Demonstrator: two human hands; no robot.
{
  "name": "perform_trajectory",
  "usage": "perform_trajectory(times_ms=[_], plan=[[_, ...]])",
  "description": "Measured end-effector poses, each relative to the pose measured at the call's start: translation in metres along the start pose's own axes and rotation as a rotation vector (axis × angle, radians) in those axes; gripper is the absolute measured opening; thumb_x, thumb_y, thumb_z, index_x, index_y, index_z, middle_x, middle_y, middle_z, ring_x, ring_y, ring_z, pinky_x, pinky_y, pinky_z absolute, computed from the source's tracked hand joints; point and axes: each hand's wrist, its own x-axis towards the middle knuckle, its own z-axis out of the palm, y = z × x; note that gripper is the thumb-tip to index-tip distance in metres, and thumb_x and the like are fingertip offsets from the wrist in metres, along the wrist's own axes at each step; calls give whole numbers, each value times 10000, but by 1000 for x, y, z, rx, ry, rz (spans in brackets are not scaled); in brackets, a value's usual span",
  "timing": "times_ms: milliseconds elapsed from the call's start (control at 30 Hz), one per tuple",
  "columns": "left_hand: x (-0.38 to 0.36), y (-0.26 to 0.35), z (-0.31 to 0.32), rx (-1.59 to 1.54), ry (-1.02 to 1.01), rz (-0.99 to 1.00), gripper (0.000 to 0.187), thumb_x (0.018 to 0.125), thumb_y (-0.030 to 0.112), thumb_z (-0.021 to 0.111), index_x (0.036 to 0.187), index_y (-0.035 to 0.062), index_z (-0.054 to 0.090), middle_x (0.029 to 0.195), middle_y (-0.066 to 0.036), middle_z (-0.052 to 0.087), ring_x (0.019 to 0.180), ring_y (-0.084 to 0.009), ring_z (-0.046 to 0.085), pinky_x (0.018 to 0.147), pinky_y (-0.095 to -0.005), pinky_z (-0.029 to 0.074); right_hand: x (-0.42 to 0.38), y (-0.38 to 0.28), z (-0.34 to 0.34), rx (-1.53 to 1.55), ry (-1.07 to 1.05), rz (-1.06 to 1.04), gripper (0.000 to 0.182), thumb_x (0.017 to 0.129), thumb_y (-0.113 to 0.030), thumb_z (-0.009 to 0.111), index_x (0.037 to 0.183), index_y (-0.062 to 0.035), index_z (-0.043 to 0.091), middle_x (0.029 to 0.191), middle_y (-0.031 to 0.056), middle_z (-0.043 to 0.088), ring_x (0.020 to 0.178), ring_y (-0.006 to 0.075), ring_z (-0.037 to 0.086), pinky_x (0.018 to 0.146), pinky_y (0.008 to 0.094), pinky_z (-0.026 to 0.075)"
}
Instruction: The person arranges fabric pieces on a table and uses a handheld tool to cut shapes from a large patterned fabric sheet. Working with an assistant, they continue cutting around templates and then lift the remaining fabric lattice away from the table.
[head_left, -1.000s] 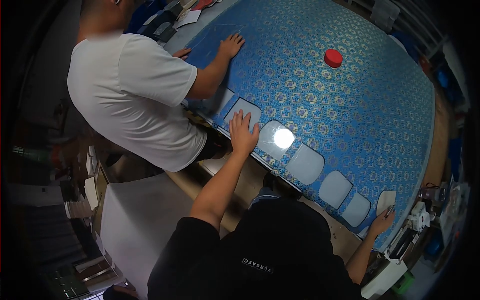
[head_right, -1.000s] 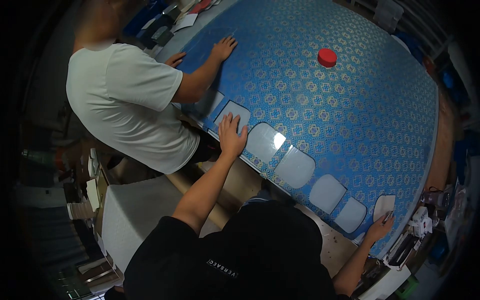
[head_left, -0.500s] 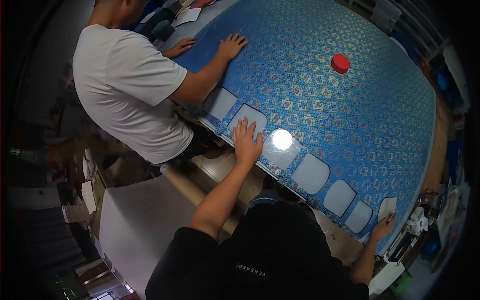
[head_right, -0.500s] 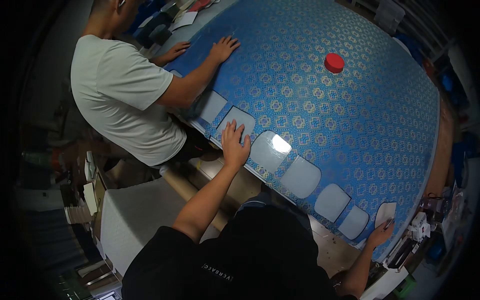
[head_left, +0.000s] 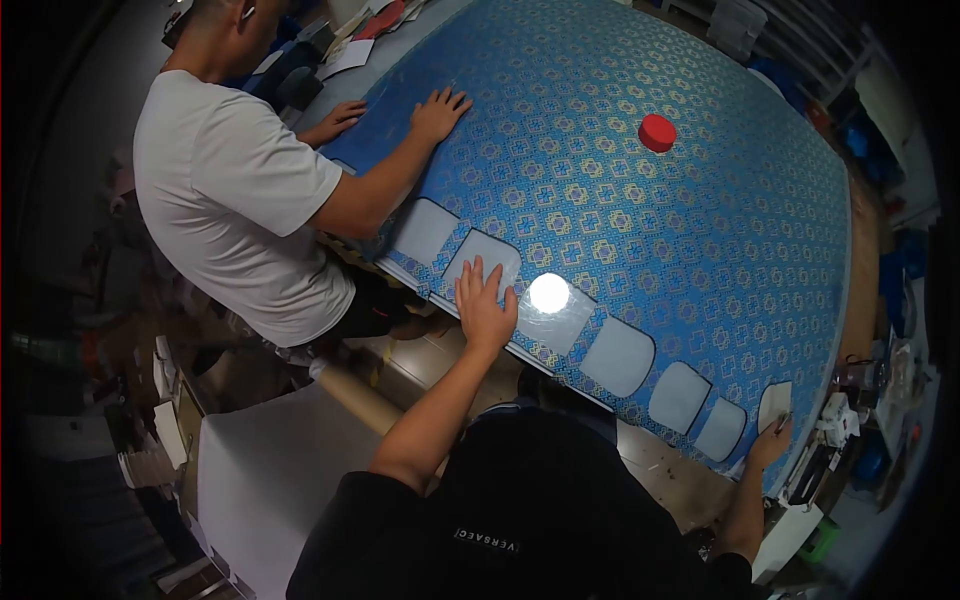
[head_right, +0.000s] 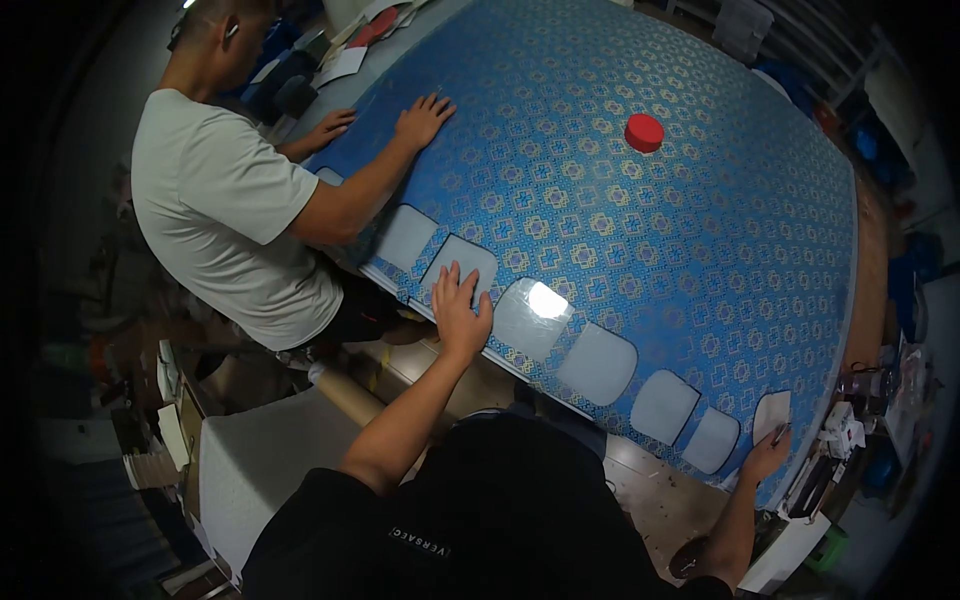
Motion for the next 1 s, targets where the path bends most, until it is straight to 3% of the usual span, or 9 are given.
perform_trajectory(times_ms=[133,200,267,367,433,633,1000], plan=[[-3,0,-3,24,-26,16,415,856,220,609,1234,51,626,1468,-215,409,1410,-390,296,1163,-518,173,1,0,-6,18,-33,-43,507,986,-251,517,1405,27,451,1351,244,527,1108,380,597,916,442,496],[-4,0,-1,61,-12,37,405,867,224,606,1238,62,623,1459,-215,419,1396,-396,311,1151,-518,190,-3,16,4,-86,56,-134,454,984,-247,514,1351,20,507,1302,223,556,1137,380,567,942,445,475],[-3,0,0,85,-30,46,407,878,224,590,1249,60,615,1467,-236,404,1403,-401,299,1150,-539,178,-4,-15,-10,-102,10,60,441,964,-230,538,1336,6,525,1301,218,561,1118,385,569,963,457,457],[-5,-4,5,95,-17,62,405,891,228,580,1262,69,612,1473,-230,403,1401,-401,299,1150,-540,171,-6,-34,-28,-88,-25,139,440,951,-222,548,1337,-12,531,1328,224,545,1133,397,552,963,483,449],[-6,-4,6,87,-18,72,404,891,229,580,1261,71,613,1469,-228,408,1398,-403,303,1148,-540,176,-8,-28,-18,-94,31,28,433,948,-226,546,1328,-20,538,1351,225,528,1157,402,531,968,491,444],[-5,-6,7,101,-3,83,391,893,224,582,1252,71,618,1460,-218,423,1389,-404,313,1135,-535,204,-7,-22,-15,-145,36,-21,417,951,-238,554,1304,-16,549,1387,185,508,1207,402,495,1007,485,416],[-6,-2,4,108,-30,87,390,899,214,577,1258,65,606,1463,-210,421,1370,-400,336,1107,-534,249,-9,-19,-13,0,81,72,417,908,-195,588,1283,-17,565,1365,182,527,1224,393,495,1011,480,419]])
